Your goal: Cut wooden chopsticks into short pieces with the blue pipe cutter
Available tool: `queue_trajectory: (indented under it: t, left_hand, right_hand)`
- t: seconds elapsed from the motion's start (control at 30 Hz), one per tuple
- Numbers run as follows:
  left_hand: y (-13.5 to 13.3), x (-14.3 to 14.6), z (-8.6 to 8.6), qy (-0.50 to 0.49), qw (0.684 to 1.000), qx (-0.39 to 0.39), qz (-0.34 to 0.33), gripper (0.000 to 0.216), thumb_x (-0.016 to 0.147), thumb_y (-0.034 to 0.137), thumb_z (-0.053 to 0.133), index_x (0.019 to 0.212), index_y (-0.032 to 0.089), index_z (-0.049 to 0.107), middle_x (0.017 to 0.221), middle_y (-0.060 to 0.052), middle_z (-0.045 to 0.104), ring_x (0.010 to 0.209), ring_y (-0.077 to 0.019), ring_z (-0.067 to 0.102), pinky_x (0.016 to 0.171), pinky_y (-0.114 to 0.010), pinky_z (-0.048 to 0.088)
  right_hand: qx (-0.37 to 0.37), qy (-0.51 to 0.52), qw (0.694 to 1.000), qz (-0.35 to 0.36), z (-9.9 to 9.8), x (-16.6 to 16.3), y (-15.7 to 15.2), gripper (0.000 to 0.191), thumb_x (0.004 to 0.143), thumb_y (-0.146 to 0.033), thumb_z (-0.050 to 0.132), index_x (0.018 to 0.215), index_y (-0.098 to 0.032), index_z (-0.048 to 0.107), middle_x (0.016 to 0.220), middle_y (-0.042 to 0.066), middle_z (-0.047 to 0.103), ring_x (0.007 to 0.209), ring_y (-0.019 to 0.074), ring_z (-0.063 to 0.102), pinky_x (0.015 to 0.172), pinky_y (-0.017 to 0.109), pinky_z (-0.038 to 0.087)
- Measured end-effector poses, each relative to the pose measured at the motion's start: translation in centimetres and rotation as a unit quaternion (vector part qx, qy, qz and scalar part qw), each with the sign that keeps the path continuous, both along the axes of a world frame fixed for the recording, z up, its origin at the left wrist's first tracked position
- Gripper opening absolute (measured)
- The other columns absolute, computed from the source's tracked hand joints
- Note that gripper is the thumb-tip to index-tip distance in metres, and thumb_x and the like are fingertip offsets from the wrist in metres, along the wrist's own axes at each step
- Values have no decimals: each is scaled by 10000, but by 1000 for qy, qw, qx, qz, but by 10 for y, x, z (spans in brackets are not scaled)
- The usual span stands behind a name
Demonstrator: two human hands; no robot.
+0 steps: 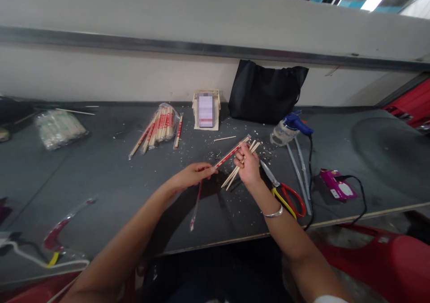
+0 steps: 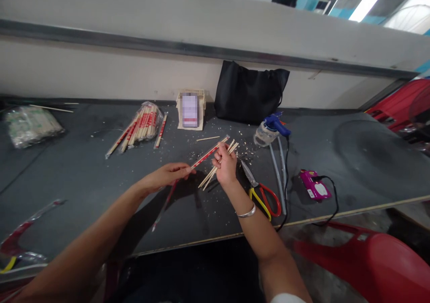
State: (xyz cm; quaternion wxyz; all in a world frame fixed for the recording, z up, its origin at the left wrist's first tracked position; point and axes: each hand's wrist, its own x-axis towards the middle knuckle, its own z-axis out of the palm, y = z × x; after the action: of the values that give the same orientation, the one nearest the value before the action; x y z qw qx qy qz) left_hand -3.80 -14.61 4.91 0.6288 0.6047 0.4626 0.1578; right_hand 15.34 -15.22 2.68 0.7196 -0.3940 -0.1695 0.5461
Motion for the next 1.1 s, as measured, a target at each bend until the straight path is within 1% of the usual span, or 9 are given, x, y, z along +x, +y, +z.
queue_trajectory:
  t: [0.13, 0.27, 0.37, 0.43, 0.67, 0.8, 0.9, 1.0, 1.1]
  left_hand:
    - [-1, 0, -9, 3, 1000, -8, -14, 534, 612, 700, 746, 746, 186, 690, 609, 35, 512, 588, -107, 411, 507, -208, 239]
    - [1, -1, -16, -16, 999, -41, -29, 513, 642, 685, 755, 696, 184, 661, 567, 43, 464, 532, -90, 353, 497, -218, 203]
    - [1, 2, -19, -38, 998, -42, -2, 483, 672, 651, 756, 679, 182, 639, 534, 62, 399, 486, -71, 286, 478, -219, 178]
    - [0, 3, -20, -50, 998, -37, 17, 466, 688, 631, 756, 682, 180, 639, 517, 71, 365, 471, -67, 270, 468, -219, 173]
    - [-7, 8, -17, -106, 992, -39, 58, 472, 709, 621, 770, 720, 168, 639, 531, 78, 356, 461, -56, 255, 454, -217, 153]
    - [-12, 13, -14, -132, 988, -49, 64, 498, 718, 656, 749, 774, 179, 617, 533, 95, 330, 447, -52, 224, 443, -214, 150]
    - [-12, 13, -14, -128, 989, -35, 59, 489, 722, 655, 743, 797, 194, 601, 517, 104, 315, 440, -55, 219, 439, -209, 161]
    - [-8, 9, -14, -120, 991, -27, 50, 462, 722, 629, 740, 770, 189, 605, 500, 100, 309, 441, -58, 217, 438, -216, 158]
    - [-6, 6, -14, -116, 992, -27, 33, 419, 746, 592, 727, 758, 187, 624, 487, 93, 314, 438, -65, 237, 440, -223, 166]
  right_hand:
    - [0, -15, 1000, 9, -2, 0, -1, 425, 626, -437, 917, 780, -215, 590, 607, -112, 400, 449, 19, 318, 341, 134, 178]
    - [-8, -36, 999, 2, -2, 1, -1, 422, 639, -504, 900, 869, -218, 691, 615, -107, 396, 450, 19, 309, 345, 144, 197]
    - [-15, -42, 999, 7, -1, 0, -1, 465, 571, -518, 928, 843, -210, 710, 602, -105, 400, 461, 24, 320, 347, 148, 212]
    - [-17, -43, 999, 13, -2, -4, -2, 450, 580, -516, 922, 829, -206, 710, 597, -103, 402, 464, 26, 330, 348, 149, 206]
    - [-43, -41, 992, 115, -6, -34, -19, 410, 610, -500, 896, 833, -196, 735, 539, -101, 430, 445, 37, 368, 343, 147, 203]
    - [-63, -24, 988, 139, -6, -39, -22, 376, 616, -456, 899, 821, -187, 734, 535, -99, 439, 439, 36, 374, 342, 144, 193]
    - [-67, -9, 989, 129, -4, -34, -19, 360, 656, -433, 887, 884, -199, 735, 547, -112, 406, 432, 30, 340, 343, 139, 187]
    - [-39, 11, 996, 82, -1, -22, -13, 347, 737, -475, 840, 942, -225, 713, 574, -120, 372, 419, 26, 282, 342, 140, 190]
    - [-18, 10, 999, 40, 2, -10, -8, 331, 768, -499, 821, 882, -219, 688, 589, -113, 359, 423, 25, 266, 345, 143, 199]
